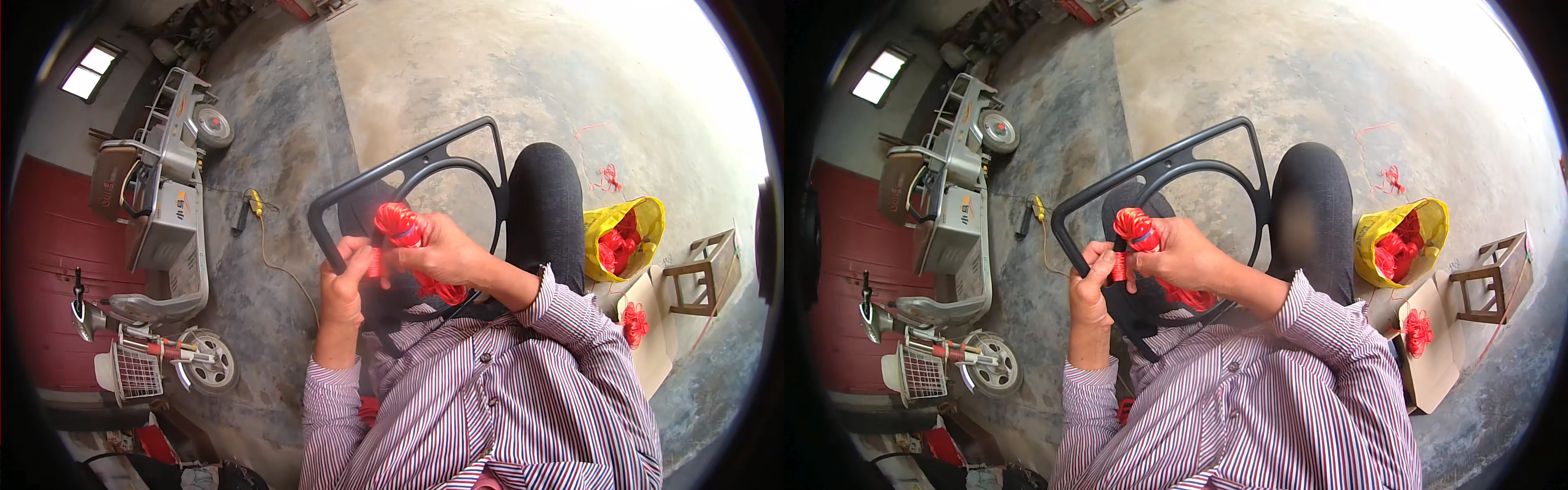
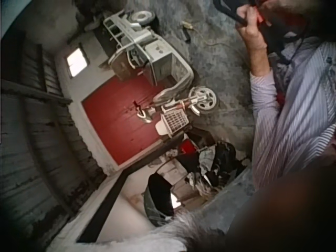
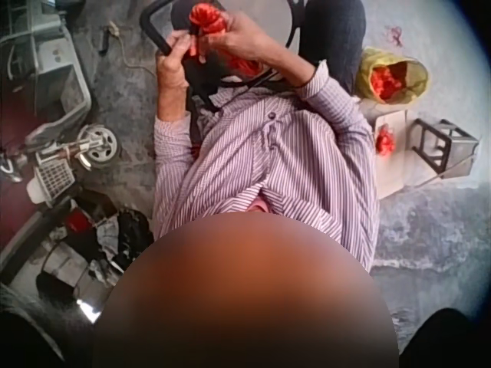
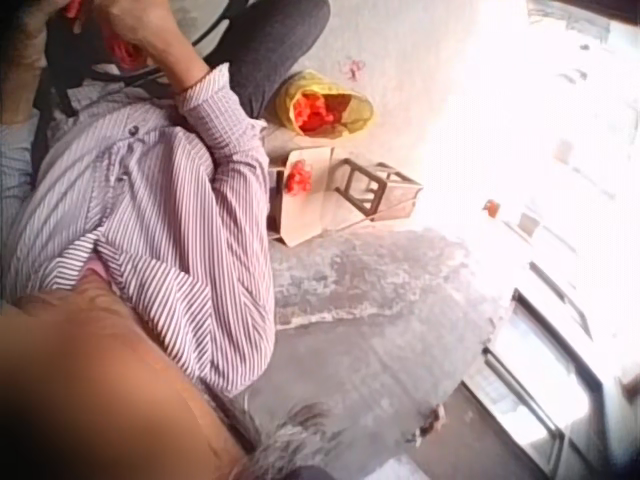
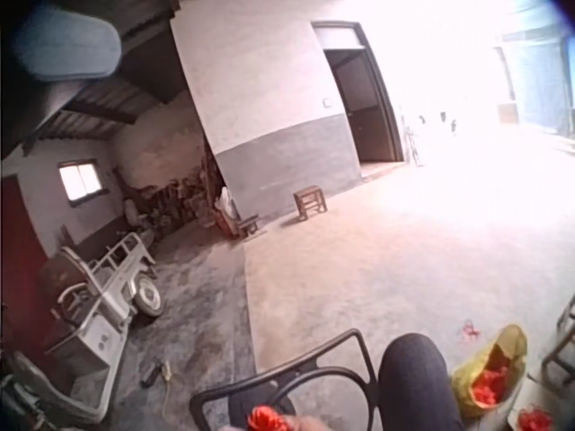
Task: The recorder is wrapping red plastic ribbon around a circular black frame.
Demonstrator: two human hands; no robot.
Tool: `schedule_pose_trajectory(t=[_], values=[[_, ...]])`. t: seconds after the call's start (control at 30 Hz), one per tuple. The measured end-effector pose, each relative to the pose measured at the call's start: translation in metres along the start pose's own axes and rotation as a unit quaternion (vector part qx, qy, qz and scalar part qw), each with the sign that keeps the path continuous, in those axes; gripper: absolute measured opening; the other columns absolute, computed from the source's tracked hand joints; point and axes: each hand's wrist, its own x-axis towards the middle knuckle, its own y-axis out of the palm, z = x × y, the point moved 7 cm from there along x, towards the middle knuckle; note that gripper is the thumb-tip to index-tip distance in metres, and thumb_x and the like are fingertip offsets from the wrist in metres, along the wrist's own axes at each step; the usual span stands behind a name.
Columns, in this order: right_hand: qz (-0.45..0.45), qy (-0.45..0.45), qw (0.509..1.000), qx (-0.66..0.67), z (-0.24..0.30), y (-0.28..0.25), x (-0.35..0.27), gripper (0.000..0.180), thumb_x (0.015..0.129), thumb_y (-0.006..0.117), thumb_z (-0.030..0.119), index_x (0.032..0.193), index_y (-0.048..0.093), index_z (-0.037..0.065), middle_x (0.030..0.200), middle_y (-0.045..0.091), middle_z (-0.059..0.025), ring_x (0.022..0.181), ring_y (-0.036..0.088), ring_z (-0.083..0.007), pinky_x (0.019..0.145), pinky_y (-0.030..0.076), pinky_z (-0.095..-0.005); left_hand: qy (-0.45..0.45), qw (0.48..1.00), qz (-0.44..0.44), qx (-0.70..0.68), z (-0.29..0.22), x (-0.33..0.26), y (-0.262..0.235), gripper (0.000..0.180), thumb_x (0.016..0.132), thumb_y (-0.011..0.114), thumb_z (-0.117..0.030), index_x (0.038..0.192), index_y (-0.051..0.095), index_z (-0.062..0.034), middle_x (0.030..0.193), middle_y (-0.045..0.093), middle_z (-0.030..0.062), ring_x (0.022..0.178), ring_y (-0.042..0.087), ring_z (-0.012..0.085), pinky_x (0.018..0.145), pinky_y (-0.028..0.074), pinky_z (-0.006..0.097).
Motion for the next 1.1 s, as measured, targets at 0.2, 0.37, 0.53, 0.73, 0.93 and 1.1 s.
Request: schedule_pose_trajectory(t=[0.2, 0.37, 0.53, 0.73, 0.93, 1.1], values=[[-0.035, 0.009, 0.999, 0.030, 0.003, -0.008, -0.006, 0.006, 0.084, 0.062, 0.005, 0.090, 0.061, 0.004, 0.076, 0.063, -0.0002, 0.067, 0.054, -0.0064, 0.061, 0.045, -0.0240, -0.005, 0.999, 0.016, -0.034, 0.012, 0.001, -0.002, 0.029, 0.090, 0.063, -0.022, 0.101, 0.057, 0.0035, 0.072, 0.063, 0.0153, 0.060, 0.060, 0.0205, 0.058, 0.050, 0.030], [-0.018, 0.033, 0.999, 0.017, 0.007, -0.012, -0.009, 0.006, 0.085, 0.064, 0.008, 0.089, 0.062, 0.004, 0.074, 0.062, -0.0002, 0.067, 0.055, -0.0078, 0.062, 0.045, -0.0246, 0.001, 0.995, 0.075, -0.071, 0.009, -0.004, -0.005, 0.040, 0.088, 0.067, -0.030, 0.107, 0.055, 0.0024, 0.082, 0.064, 0.0177, 0.067, 0.062, 0.0231, 0.065, 0.051, 0.032], [-0.105, 0.059, 0.992, 0.035, -0.006, -0.043, -0.011, 0.015, 0.088, 0.063, 0.010, 0.100, 0.062, 0.001, 0.078, 0.062, -0.0033, 0.068, 0.059, -0.0110, 0.064, 0.048, -0.0255, -0.039, 0.940, 0.146, -0.307, -0.003, -0.008, 0.012, 0.059, 0.087, 0.059, -0.054, 0.112, 0.054, -0.0006, 0.088, 0.061, 0.0232, 0.066, 0.059, 0.0262, 0.065, 0.048, 0.038], [-0.056, 0.019, 0.984, 0.166, 0.027, -0.025, -0.035, 0.046, 0.087, 0.054, 0.001, 0.132, 0.045, 0.000, 0.113, 0.060, -0.0113, 0.105, 0.058, -0.0174, 0.087, 0.049, -0.0341, -0.103, 0.917, 0.120, -0.366, 0.030, 0.002, -0.002, 0.052, 0.093, 0.052, -0.051, 0.103, 0.060, -0.0002, 0.086, 0.062, 0.0209, 0.058, 0.056, 0.0246, 0.055, 0.047, 0.037], [-0.001, 0.007, 0.995, -0.100, 0.054, -0.013, -0.025, 0.063, 0.081, 0.078, 0.017, 0.133, 0.045, 0.000, 0.090, 0.070, -0.0070, 0.083, 0.064, -0.0098, 0.072, 0.051, -0.0242, -0.139, 0.948, -0.003, -0.286, 0.027, -0.009, 0.028, 0.036, 0.090, 0.065, -0.035, 0.108, 0.063, -0.0044, 0.086, 0.066, 0.0060, 0.063, 0.060, 0.0159, 0.053, 0.048, 0.030], [-0.106, -0.090, 0.967, -0.213, 0.059, -0.020, -0.018, 0.032, 0.084, 0.075, 0.017, 0.106, 0.061, -0.002, 0.078, 0.070, -0.0075, 0.068, 0.064, -0.0097, 0.058, 0.051, -0.0227, -0.108, 0.956, 0.057, -0.267, 0.028, -0.015, 0.037, 0.031, 0.089, 0.066, -0.031, 0.110, 0.063, -0.0070, 0.091, 0.066, 0.0041, 0.072, 0.063, 0.0153, 0.054, 0.050, 0.028]])
